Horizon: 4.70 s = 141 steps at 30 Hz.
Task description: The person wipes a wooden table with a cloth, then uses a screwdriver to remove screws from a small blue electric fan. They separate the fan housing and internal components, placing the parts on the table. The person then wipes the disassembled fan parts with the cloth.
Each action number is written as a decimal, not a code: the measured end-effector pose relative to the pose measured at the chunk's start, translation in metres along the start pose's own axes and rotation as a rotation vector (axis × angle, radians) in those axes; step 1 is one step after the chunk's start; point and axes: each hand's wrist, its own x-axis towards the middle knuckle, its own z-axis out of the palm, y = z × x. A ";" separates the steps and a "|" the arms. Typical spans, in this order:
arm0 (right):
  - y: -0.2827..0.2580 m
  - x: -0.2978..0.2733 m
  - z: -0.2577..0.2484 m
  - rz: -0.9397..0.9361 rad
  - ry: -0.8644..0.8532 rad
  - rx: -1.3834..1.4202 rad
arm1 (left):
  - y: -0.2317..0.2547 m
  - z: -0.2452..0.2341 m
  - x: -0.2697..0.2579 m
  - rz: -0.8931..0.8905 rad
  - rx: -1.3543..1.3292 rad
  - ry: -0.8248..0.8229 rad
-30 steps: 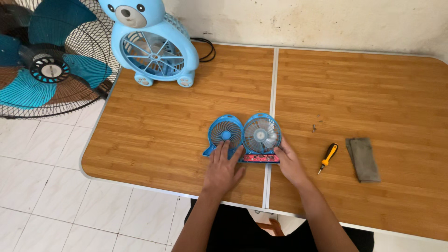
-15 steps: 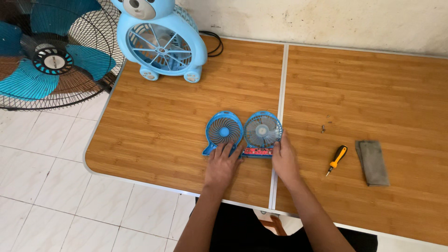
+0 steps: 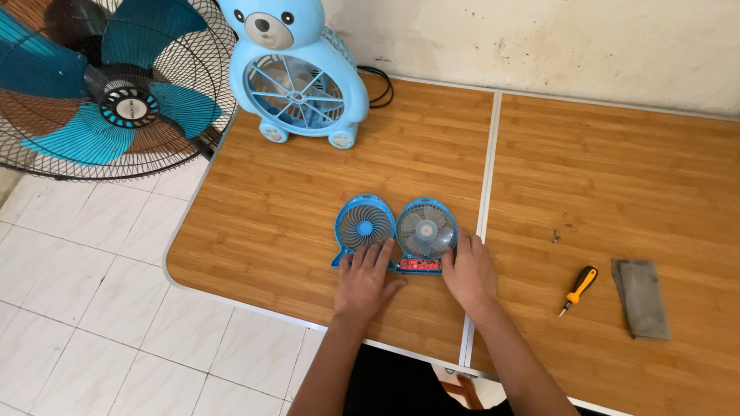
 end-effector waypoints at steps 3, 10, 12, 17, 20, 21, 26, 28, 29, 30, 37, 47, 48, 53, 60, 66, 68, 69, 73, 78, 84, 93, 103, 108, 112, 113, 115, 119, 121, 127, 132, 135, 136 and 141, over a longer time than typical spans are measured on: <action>-0.007 0.009 -0.006 0.001 -0.015 -0.091 | 0.009 -0.014 0.006 -0.026 -0.017 -0.008; -0.029 0.048 -0.029 -0.370 -0.159 -0.070 | 0.021 -0.021 0.049 0.049 -0.099 0.024; -0.037 0.060 -0.031 -0.378 -0.291 -0.149 | 0.022 -0.020 0.062 0.069 -0.112 -0.033; -0.059 0.077 -0.035 -0.322 -0.453 -0.319 | 0.021 -0.019 0.082 0.086 -0.105 -0.232; -0.067 0.083 -0.035 -0.239 -0.543 -0.367 | 0.021 -0.019 0.087 0.057 -0.100 -0.312; -0.068 0.085 -0.034 -0.222 -0.557 -0.386 | 0.021 -0.020 0.090 0.044 -0.096 -0.337; -0.067 0.091 -0.020 -0.179 -0.558 -0.387 | 0.022 -0.021 0.098 -0.022 -0.076 -0.487; -0.063 0.089 -0.012 -0.173 -0.533 -0.404 | 0.022 -0.020 0.099 -0.057 -0.124 -0.483; -0.061 0.088 -0.007 -0.160 -0.535 -0.408 | 0.021 -0.018 0.098 -0.074 -0.161 -0.448; -0.058 0.088 -0.002 -0.147 -0.536 -0.411 | 0.021 -0.017 0.098 -0.091 -0.198 -0.413; -0.043 0.092 0.019 -0.265 -0.403 -0.514 | 0.025 -0.008 0.096 -0.091 -0.159 -0.346; -0.043 0.087 0.017 -0.169 -0.147 -0.317 | 0.027 -0.010 0.098 -0.101 -0.162 -0.363; -0.044 0.087 0.017 -0.154 -0.148 -0.305 | 0.027 -0.010 0.098 -0.104 -0.157 -0.362; -0.046 0.088 0.013 -0.151 -0.188 -0.343 | 0.028 -0.008 0.098 -0.112 -0.168 -0.358; -0.050 0.085 -0.007 -0.119 -0.168 -0.236 | 0.037 -0.017 0.093 -0.064 -0.148 -0.227; -0.066 0.084 -0.031 0.027 -0.180 -0.031 | 0.037 -0.033 0.079 -0.013 -0.211 0.045; -0.074 0.082 -0.034 0.022 -0.186 0.046 | 0.028 -0.039 0.072 -0.018 -0.203 0.114; -0.079 0.081 -0.033 0.005 -0.194 0.074 | 0.023 -0.041 0.067 -0.022 -0.198 0.149; -0.102 0.072 -0.022 -0.110 -0.217 0.317 | -0.006 -0.057 0.041 -0.026 -0.272 0.305; -0.133 0.066 0.006 -0.221 -0.333 0.660 | -0.046 -0.078 0.006 -0.171 -0.289 0.338; -0.172 0.057 0.050 -0.448 -0.324 0.604 | -0.088 -0.081 -0.027 -0.324 -0.229 0.366; -0.207 0.037 0.104 -0.738 -0.304 0.256 | -0.131 -0.042 -0.054 -0.565 -0.020 0.324; -0.192 0.033 0.105 -0.849 -0.176 0.025 | -0.125 -0.044 -0.053 -0.705 -0.088 0.203; -0.160 0.032 0.065 -0.689 -0.099 -0.023 | -0.093 -0.052 -0.053 -0.359 0.063 0.187; -0.135 0.022 0.044 -0.614 -0.096 -0.146 | -0.060 -0.042 -0.046 -0.170 -0.065 0.165; -0.130 0.019 0.041 -0.602 -0.082 -0.164 | -0.053 -0.038 -0.044 -0.142 -0.062 0.172; -0.120 0.010 0.035 -0.576 -0.058 -0.198 | -0.045 -0.030 -0.040 -0.098 -0.041 0.172; -0.097 -0.003 0.024 -0.482 -0.055 -0.234 | -0.032 -0.016 -0.038 -0.043 0.024 0.194; -0.085 -0.008 0.017 -0.432 -0.047 -0.233 | -0.030 -0.013 -0.040 -0.034 0.039 0.226; -0.065 -0.017 0.009 -0.356 -0.131 -0.294 | -0.023 -0.012 -0.045 -0.053 0.039 0.257; -0.067 -0.021 0.014 -0.347 -0.138 -0.277 | -0.021 -0.015 -0.041 -0.067 0.082 0.256; -0.067 -0.024 0.015 -0.348 -0.119 -0.267 | -0.015 -0.018 -0.038 -0.095 0.119 0.218; -0.067 -0.025 0.015 -0.346 -0.116 -0.262 | -0.012 -0.019 -0.037 -0.091 0.107 0.216; -0.053 -0.028 -0.003 -0.340 -0.004 -0.173 | 0.012 -0.025 -0.029 -0.009 0.039 0.268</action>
